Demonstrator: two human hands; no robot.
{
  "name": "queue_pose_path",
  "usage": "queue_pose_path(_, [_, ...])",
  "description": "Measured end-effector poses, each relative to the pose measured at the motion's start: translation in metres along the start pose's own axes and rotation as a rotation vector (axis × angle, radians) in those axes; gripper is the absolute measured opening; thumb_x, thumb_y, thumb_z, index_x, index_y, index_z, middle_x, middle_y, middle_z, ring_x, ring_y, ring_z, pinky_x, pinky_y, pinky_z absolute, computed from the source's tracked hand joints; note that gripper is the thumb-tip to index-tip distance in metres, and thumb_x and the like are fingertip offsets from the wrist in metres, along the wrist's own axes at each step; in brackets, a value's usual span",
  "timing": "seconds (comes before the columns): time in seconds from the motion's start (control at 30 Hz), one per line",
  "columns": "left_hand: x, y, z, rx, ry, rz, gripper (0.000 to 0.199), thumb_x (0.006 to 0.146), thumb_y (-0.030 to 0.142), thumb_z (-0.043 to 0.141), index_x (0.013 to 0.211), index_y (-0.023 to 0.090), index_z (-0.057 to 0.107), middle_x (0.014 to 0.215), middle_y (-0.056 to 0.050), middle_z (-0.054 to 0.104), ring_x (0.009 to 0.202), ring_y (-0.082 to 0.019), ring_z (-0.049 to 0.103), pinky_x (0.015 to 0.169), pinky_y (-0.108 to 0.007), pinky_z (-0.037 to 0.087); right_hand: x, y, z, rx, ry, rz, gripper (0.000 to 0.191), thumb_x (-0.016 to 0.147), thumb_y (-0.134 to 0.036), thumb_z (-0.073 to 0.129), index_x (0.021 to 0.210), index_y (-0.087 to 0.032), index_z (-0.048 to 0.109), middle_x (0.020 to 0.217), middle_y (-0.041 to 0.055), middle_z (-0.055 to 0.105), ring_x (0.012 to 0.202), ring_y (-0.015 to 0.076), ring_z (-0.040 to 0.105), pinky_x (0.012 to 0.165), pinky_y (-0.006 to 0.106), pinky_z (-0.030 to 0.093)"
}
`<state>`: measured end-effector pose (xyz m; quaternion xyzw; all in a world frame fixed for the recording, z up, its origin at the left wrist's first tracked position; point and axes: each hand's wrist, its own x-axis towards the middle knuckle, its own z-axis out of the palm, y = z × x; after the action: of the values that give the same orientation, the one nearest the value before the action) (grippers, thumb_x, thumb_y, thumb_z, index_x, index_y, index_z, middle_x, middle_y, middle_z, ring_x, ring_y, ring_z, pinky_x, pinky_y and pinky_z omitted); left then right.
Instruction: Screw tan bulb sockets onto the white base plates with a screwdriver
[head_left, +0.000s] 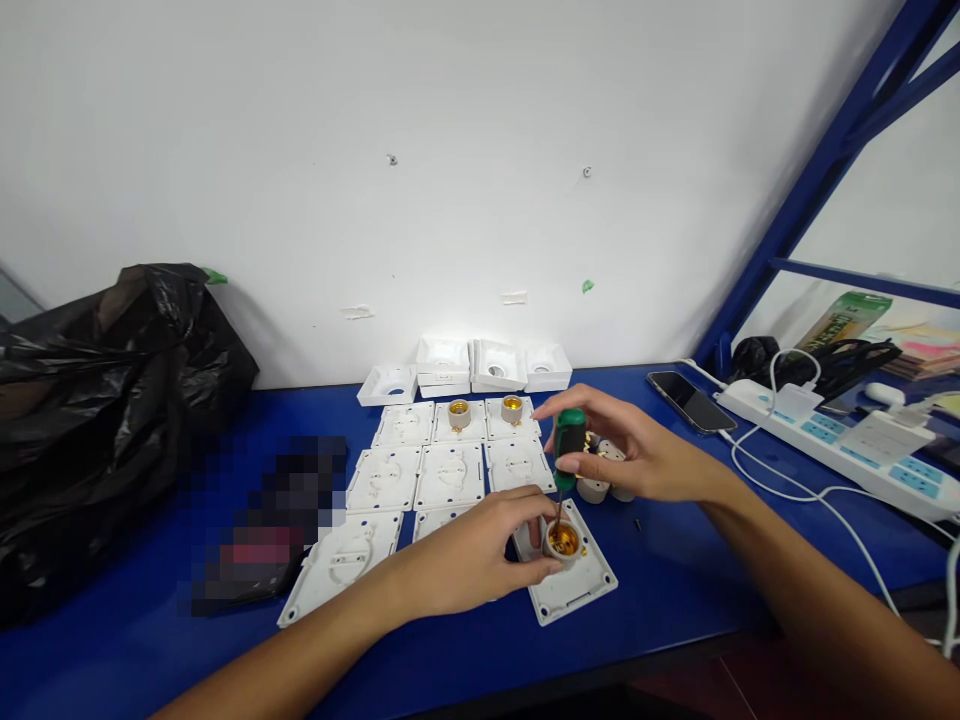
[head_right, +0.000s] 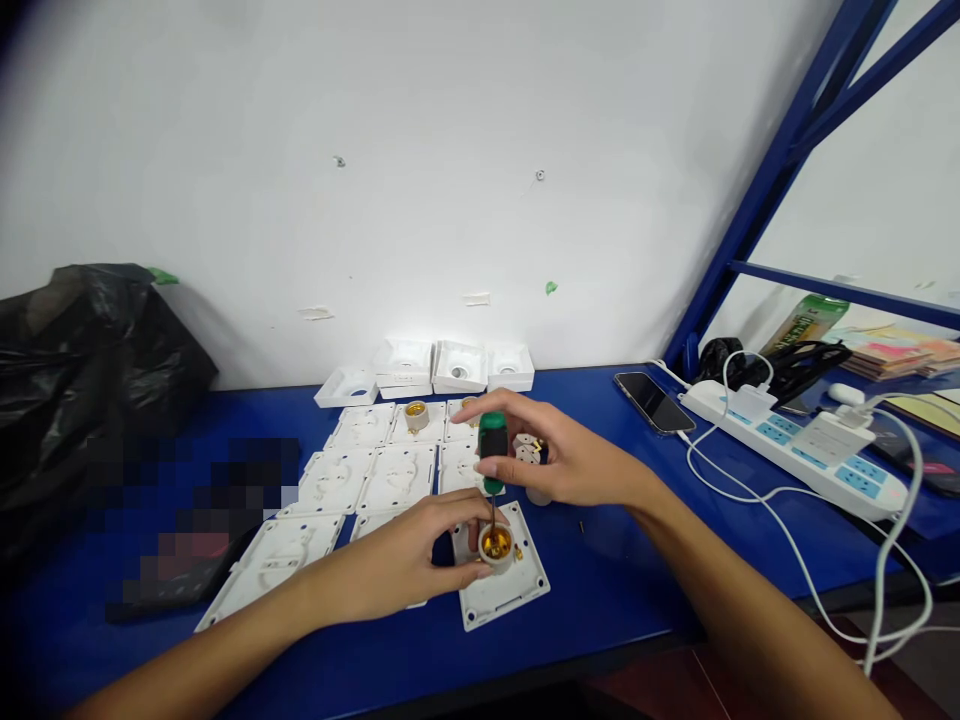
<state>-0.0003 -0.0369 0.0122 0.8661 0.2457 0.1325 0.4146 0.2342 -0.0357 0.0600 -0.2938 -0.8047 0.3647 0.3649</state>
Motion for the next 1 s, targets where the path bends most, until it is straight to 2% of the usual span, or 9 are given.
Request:
queue_pose_path(0.13, [0.001,-0.001,0.0,0.033,0.022,-0.012,0.021,0.093,0.033,0.071,0.11,0.022,0.068,0.099,-0.004,0.067,0.094,-0.022,0.062,0.084,-0.033,0.049,0.014,-0.004,-0.015,-0.048,-0.199,0.073,0.036,0.096,-0.029,0.069,0.131,-0.025,0.062,0.107,0.0042,0.067,0.088,0.0157,0.064,0.077,0.032,0.056])
queue_pose_path(0.17, [0.001,-0.002,0.0,0.032,0.023,-0.016,0.02,0.092,0.033,0.071,0.109,0.021,0.068,0.098,-0.004,0.066,0.093,-0.022,0.062,0.084,-0.033,0.049,0.015,-0.003,-0.017,-0.014,-0.205,0.059,0.033,0.098,-0.03,0.066,0.131,-0.025,0.064,0.108,0.0048,0.067,0.088,0.0157,0.064,0.078,0.033,0.056])
queue_pose_path(0.23, [0.0,-0.002,0.0,0.018,0.025,-0.016,0.021,0.092,0.035,0.071,0.108,0.021,0.068,0.1,-0.004,0.067,0.094,-0.022,0.062,0.086,-0.033,0.049,0.014,0.002,-0.017,0.078,-0.17,0.008,0.029,0.102,-0.03,0.059,0.129,-0.026,0.066,0.112,0.0061,0.067,0.092,0.0162,0.065,0.08,0.034,0.056])
queue_pose_path(0.33, [0.0,-0.002,0.001,0.001,0.028,-0.011,0.022,0.092,0.034,0.071,0.11,0.023,0.068,0.103,-0.004,0.067,0.096,-0.022,0.062,0.088,-0.034,0.048,0.006,0.009,-0.014,0.12,-0.072,-0.048,0.029,0.103,-0.029,0.058,0.13,-0.027,0.068,0.106,0.0059,0.067,0.091,0.0167,0.064,0.076,0.032,0.056])
queue_pose_path(0.5, [-0.001,0.0,0.002,0.034,0.029,-0.03,0.019,0.094,0.034,0.068,0.11,0.023,0.066,0.096,-0.002,0.064,0.089,-0.02,0.06,0.082,-0.031,0.048,-0.003,0.005,-0.009,-0.104,0.054,-0.141,0.027,0.1,-0.025,0.061,0.126,-0.027,0.071,0.108,0.0064,0.073,0.094,0.0187,0.065,0.083,0.037,0.055])
queue_pose_path(0.7, [-0.001,-0.001,0.002,0.027,0.025,-0.033,0.021,0.093,0.035,0.07,0.111,0.023,0.067,0.101,-0.003,0.066,0.094,-0.022,0.062,0.087,-0.031,0.049,-0.006,-0.011,-0.004,-0.149,0.005,-0.136,0.027,0.103,-0.021,0.055,0.125,-0.024,0.069,0.108,0.0069,0.072,0.092,0.0181,0.065,0.078,0.034,0.055])
queue_pose_path(1.0, [-0.001,0.0,0.001,0.022,0.011,-0.039,0.024,0.095,0.036,0.069,0.115,0.023,0.066,0.102,-0.004,0.066,0.095,-0.021,0.063,0.087,-0.031,0.049,-0.01,-0.013,-0.004,-0.179,0.008,-0.113,0.026,0.103,-0.022,0.054,0.125,-0.024,0.068,0.105,0.0064,0.07,0.09,0.0182,0.064,0.076,0.033,0.053])
